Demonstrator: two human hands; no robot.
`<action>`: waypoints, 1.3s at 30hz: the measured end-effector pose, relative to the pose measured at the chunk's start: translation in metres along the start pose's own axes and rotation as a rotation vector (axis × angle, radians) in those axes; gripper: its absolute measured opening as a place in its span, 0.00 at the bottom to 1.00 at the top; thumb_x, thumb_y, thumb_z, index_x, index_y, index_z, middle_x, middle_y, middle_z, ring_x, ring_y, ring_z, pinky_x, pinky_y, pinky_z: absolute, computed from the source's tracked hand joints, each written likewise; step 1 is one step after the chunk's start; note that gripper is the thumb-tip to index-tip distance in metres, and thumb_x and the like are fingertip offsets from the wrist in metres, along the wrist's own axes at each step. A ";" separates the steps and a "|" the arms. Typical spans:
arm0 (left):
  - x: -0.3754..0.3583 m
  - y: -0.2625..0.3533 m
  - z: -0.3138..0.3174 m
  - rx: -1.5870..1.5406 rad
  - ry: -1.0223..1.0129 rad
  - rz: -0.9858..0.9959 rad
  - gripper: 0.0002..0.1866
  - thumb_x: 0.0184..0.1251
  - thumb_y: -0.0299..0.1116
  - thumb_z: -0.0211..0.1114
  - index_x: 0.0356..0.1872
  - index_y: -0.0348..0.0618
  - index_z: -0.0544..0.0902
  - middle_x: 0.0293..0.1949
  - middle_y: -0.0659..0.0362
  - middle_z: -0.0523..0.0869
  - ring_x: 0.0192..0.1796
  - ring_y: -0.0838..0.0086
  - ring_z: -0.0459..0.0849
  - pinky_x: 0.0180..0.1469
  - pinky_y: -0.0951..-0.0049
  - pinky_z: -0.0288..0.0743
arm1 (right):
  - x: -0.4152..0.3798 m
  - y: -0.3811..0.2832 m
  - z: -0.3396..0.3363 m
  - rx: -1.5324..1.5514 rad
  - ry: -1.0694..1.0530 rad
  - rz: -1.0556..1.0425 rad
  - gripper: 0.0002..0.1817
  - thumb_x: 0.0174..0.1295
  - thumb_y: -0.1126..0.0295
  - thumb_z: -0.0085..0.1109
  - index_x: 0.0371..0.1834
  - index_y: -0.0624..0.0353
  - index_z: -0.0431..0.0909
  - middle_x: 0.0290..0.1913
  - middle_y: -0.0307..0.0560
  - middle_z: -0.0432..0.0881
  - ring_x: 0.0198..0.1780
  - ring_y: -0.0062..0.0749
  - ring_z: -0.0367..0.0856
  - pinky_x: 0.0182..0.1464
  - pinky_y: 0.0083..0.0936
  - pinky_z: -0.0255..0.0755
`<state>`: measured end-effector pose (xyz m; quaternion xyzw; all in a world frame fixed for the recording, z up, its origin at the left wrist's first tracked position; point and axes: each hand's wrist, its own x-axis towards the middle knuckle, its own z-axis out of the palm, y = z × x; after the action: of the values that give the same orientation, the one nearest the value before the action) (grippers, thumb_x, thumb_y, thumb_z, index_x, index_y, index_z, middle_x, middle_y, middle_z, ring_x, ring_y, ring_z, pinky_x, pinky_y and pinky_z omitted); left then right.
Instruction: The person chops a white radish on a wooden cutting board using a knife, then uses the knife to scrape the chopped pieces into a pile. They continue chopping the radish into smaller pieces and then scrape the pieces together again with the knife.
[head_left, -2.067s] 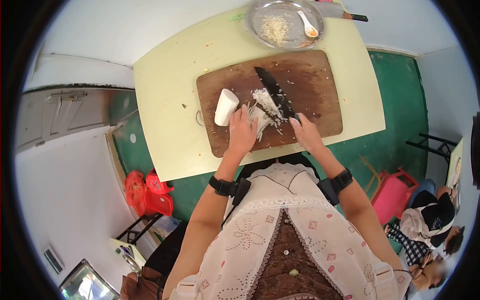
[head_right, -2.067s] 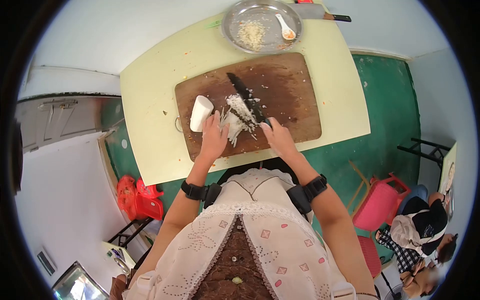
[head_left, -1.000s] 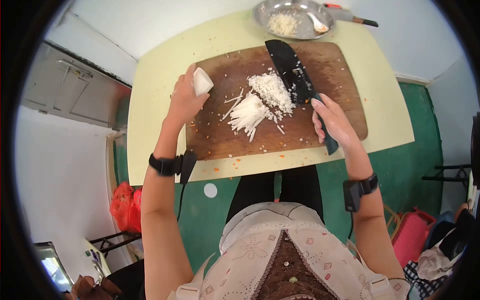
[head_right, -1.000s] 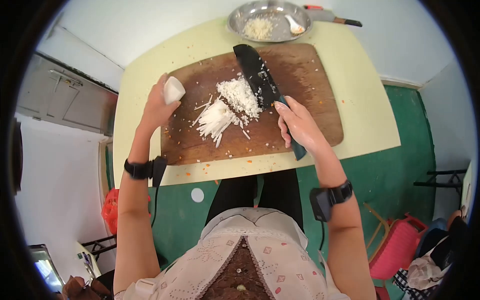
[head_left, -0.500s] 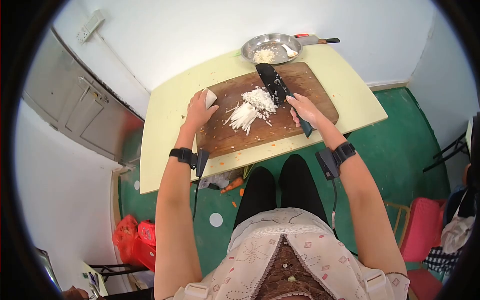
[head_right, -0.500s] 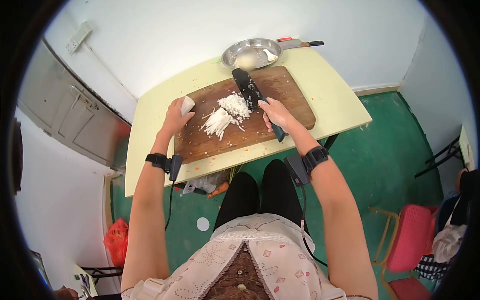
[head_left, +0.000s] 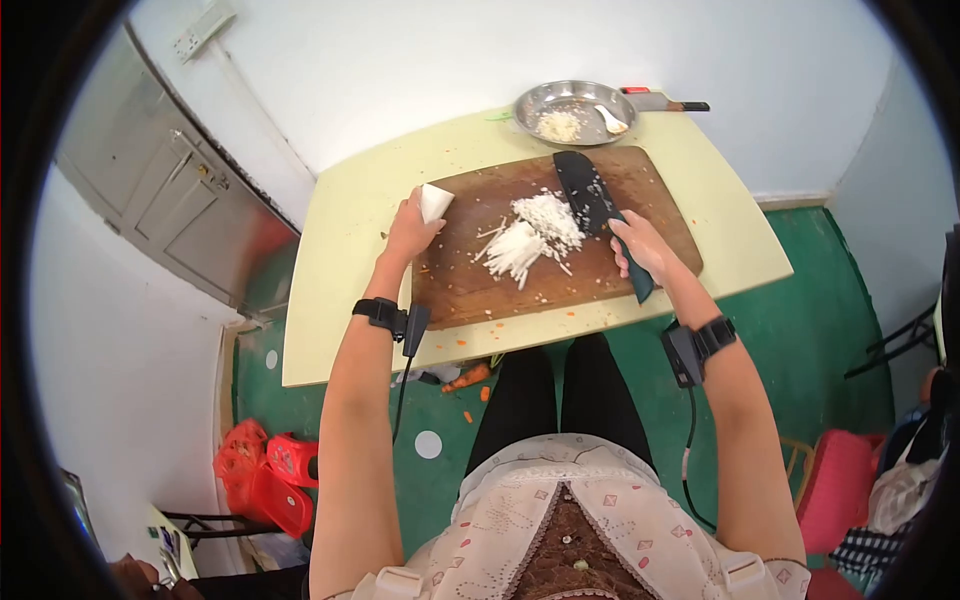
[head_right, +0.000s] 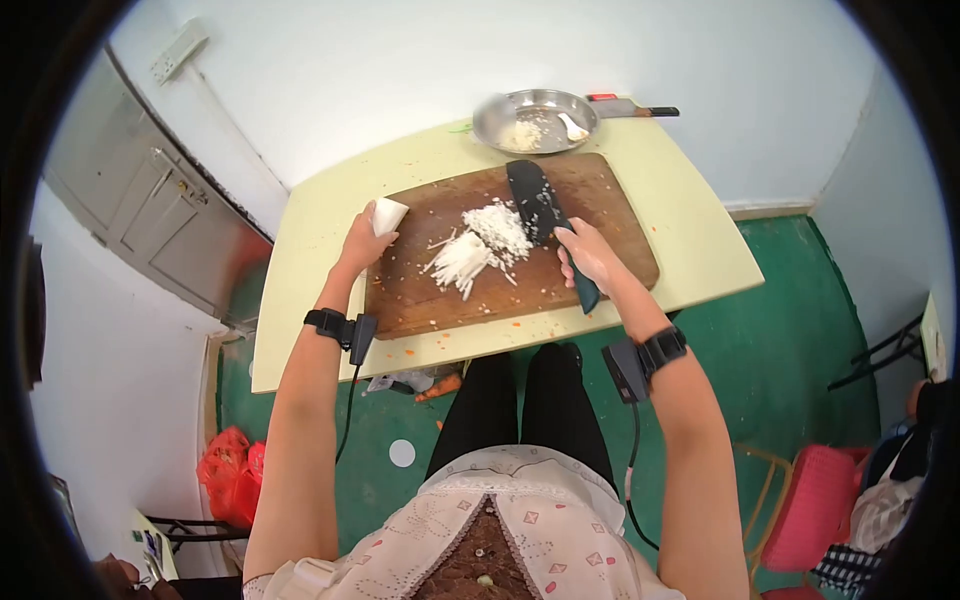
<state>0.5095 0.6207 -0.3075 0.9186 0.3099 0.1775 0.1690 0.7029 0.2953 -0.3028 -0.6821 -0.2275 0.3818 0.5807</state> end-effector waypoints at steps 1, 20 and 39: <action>0.004 -0.006 0.001 -0.022 0.007 0.031 0.42 0.52 0.37 0.70 0.65 0.30 0.61 0.53 0.35 0.74 0.58 0.49 0.74 0.61 0.62 0.67 | 0.000 0.001 0.001 -0.006 0.013 -0.005 0.08 0.69 0.64 0.43 0.41 0.56 0.64 0.22 0.37 0.67 0.15 0.21 0.67 0.17 0.23 0.68; -0.023 0.064 0.005 -0.078 0.154 0.478 0.32 0.55 0.39 0.69 0.59 0.35 0.68 0.59 0.42 0.70 0.63 0.49 0.66 0.65 0.58 0.61 | -0.024 -0.030 0.018 -0.481 0.041 -0.271 0.17 0.68 0.65 0.43 0.56 0.61 0.63 0.26 0.54 0.75 0.25 0.45 0.76 0.28 0.39 0.71; -0.080 0.099 0.052 -0.263 -0.015 0.295 0.30 0.56 0.32 0.68 0.58 0.33 0.68 0.55 0.42 0.74 0.58 0.54 0.74 0.60 0.64 0.67 | -0.030 -0.037 0.036 -0.998 0.057 -0.320 0.17 0.68 0.63 0.45 0.54 0.62 0.65 0.36 0.67 0.79 0.43 0.63 0.76 0.44 0.51 0.68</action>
<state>0.5226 0.4853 -0.3291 0.9254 0.1450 0.2323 0.2621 0.6614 0.3029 -0.2602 -0.8426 -0.4671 0.1146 0.2423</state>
